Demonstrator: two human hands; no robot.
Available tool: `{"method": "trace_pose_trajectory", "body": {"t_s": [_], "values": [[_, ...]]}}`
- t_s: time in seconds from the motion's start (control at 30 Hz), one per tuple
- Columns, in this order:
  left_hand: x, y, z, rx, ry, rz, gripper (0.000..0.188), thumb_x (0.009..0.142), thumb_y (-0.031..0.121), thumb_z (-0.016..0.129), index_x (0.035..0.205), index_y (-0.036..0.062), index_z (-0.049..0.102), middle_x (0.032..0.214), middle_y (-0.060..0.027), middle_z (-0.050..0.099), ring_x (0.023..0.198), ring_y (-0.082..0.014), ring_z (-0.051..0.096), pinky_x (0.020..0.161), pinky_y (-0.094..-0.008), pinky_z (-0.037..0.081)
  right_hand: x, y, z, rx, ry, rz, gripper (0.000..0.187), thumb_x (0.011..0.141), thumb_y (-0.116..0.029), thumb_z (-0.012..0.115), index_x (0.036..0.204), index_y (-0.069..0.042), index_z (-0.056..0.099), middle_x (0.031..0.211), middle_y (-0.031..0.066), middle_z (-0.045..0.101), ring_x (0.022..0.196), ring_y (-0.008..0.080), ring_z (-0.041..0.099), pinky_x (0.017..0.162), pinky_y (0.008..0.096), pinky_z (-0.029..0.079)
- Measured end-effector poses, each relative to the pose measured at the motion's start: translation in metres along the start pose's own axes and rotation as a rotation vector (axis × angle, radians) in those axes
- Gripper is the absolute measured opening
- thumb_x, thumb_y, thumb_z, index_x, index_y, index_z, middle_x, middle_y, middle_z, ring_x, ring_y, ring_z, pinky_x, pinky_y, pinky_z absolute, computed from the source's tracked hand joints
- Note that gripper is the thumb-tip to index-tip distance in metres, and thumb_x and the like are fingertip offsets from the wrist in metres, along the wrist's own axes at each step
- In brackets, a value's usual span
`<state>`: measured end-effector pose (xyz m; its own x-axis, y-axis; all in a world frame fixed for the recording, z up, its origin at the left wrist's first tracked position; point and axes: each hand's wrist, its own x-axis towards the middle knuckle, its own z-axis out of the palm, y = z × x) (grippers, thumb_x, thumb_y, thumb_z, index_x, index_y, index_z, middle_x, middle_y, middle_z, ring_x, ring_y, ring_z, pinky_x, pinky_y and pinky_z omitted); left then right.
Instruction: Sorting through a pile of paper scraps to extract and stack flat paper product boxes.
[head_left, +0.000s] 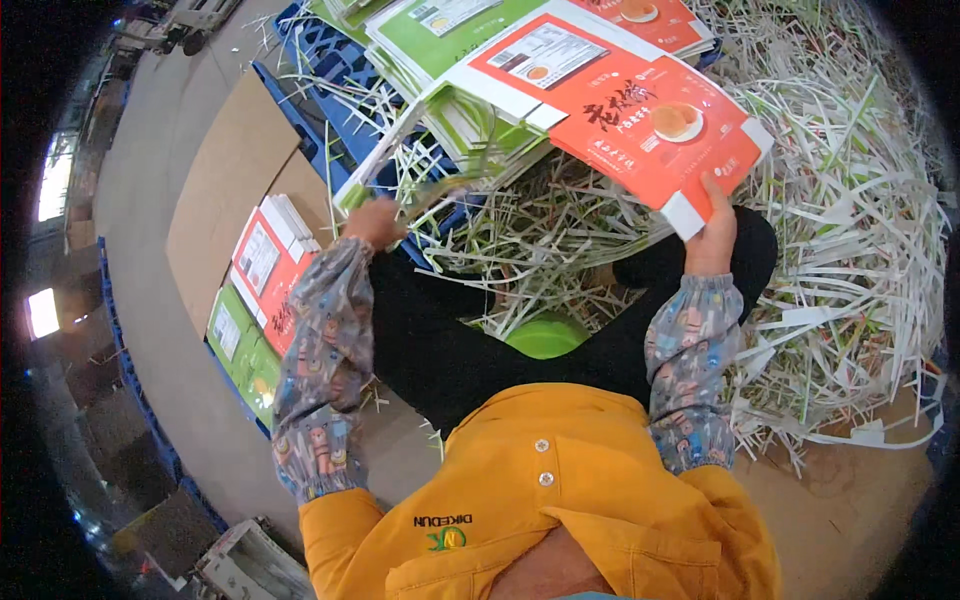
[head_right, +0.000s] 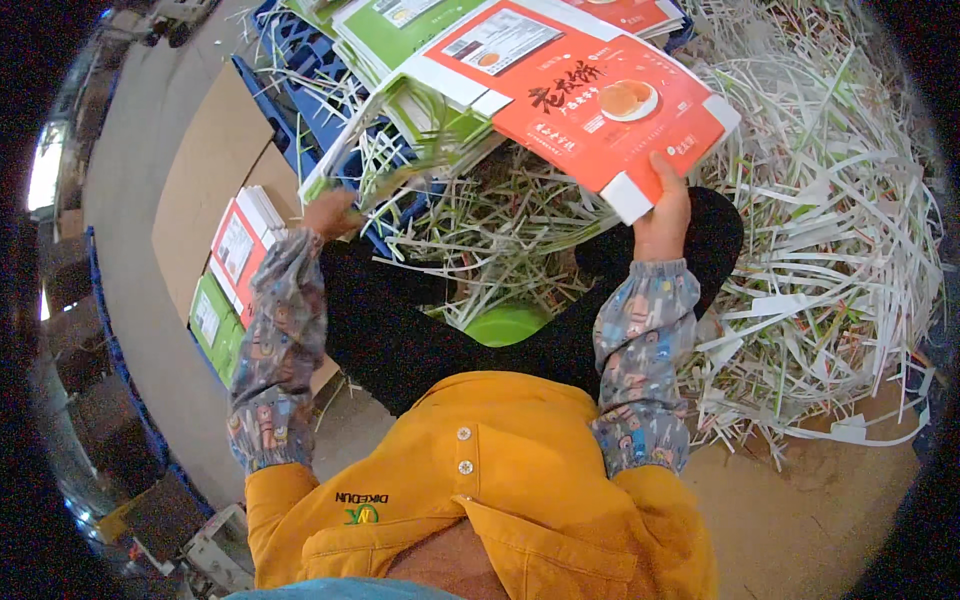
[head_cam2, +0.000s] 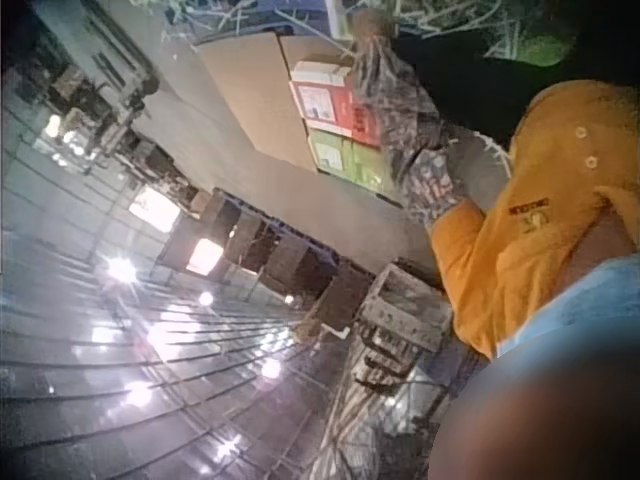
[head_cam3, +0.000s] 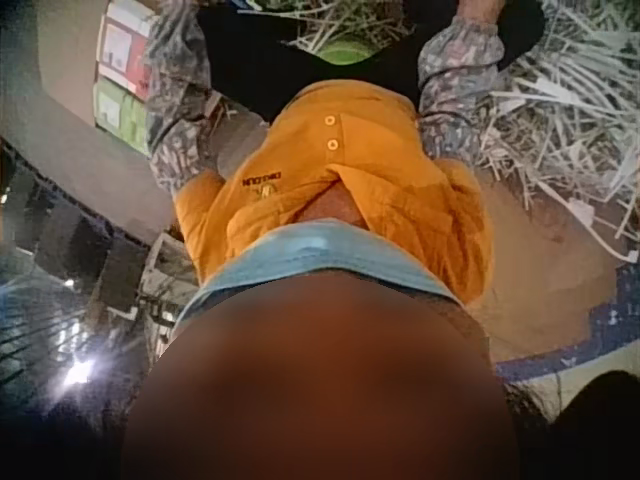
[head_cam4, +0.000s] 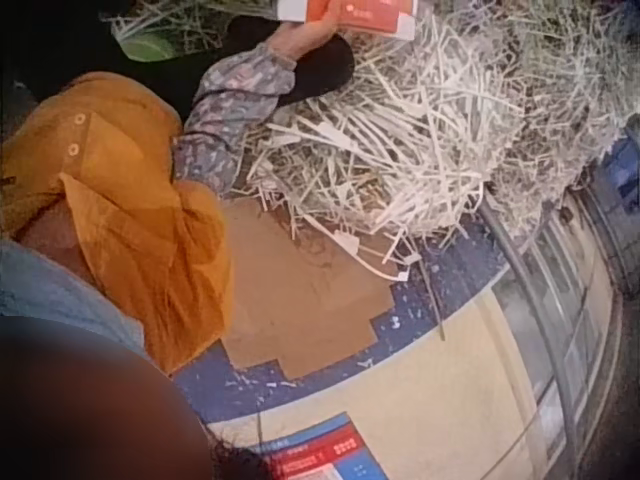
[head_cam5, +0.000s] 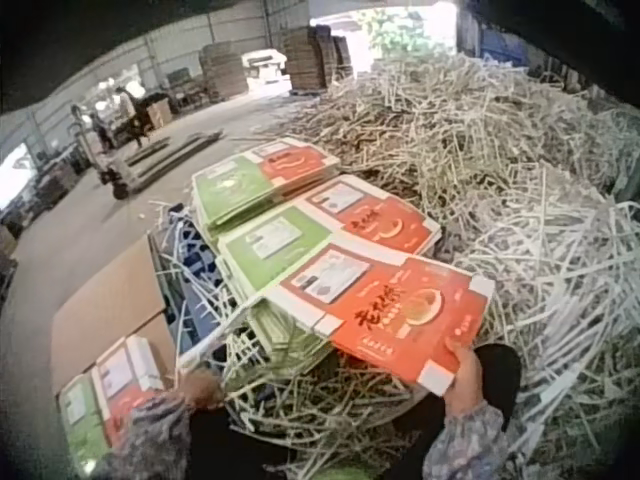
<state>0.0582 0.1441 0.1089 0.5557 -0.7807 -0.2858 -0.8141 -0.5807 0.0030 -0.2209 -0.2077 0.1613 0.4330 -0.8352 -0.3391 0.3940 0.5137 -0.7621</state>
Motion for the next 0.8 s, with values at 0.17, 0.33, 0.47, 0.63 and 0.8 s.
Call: {"method": "trace_pose_trajectory", "body": {"t_s": [0.17,0.33,0.47,0.63,0.8], "values": [[0.064,0.091,-0.034,-1.099,0.351,-0.056,0.041,0.074,0.039,0.059,0.083,-0.0006,0.058,0.073,-0.0093,0.058,0.064,-0.0199,0.055,0.06,-0.0304,0.045,-0.007,0.007,0.002,0.005,0.015,0.053,0.039,0.078,-0.01,0.056,0.112,0.002,0.042,0.106,0.0112,0.053,0.094,0.0225,0.054,0.08,0.0345,0.045],[0.094,0.145,-0.041,-1.742,-0.159,-0.289,0.026,0.08,0.026,0.055,0.088,0.0009,0.057,0.064,-0.0025,0.054,0.055,-0.0087,0.048,0.049,-0.02,0.037,-0.013,0.014,0.006,-0.024,0.03,0.044,0.039,0.077,-0.01,0.056,0.112,0.002,0.042,0.107,0.0118,0.052,0.094,0.0225,0.054,0.081,0.0345,0.045],[0.1,0.143,-0.027,-1.605,-0.122,-0.039,0.028,0.08,0.028,0.054,0.085,0.0002,0.057,0.062,-0.0025,0.053,0.053,-0.0087,0.046,0.049,-0.0216,0.036,-0.011,0.004,-0.001,-0.008,0.071,0.043,0.037,0.078,-0.009,0.055,0.111,0.003,0.043,0.106,0.0116,0.052,0.093,0.0223,0.055,0.079,0.0337,0.045],[0.047,-0.023,0.034,-0.241,0.01,-0.263,0.028,0.078,0.03,0.047,0.086,0.0059,0.058,0.084,-0.015,0.059,0.076,-0.033,0.057,0.066,-0.0426,0.045,-0.008,-0.017,-0.001,0.078,-0.002,0.051,0.037,0.077,-0.01,0.055,0.11,0.003,0.044,0.107,0.0114,0.052,0.093,0.0213,0.055,0.081,0.0325,0.044],[0.028,-0.057,0.004,-0.068,-0.036,-0.586,0.031,0.073,0.027,0.054,0.096,0.005,0.053,0.088,-0.0193,0.056,0.083,-0.0365,0.054,0.07,-0.044,0.043,-0.014,-0.014,0.009,-0.005,0.045,0.036,0.037,0.078,-0.011,0.056,0.11,0.003,0.044,0.106,0.0109,0.053,0.095,0.0209,0.054,0.082,0.032,0.043]]}}
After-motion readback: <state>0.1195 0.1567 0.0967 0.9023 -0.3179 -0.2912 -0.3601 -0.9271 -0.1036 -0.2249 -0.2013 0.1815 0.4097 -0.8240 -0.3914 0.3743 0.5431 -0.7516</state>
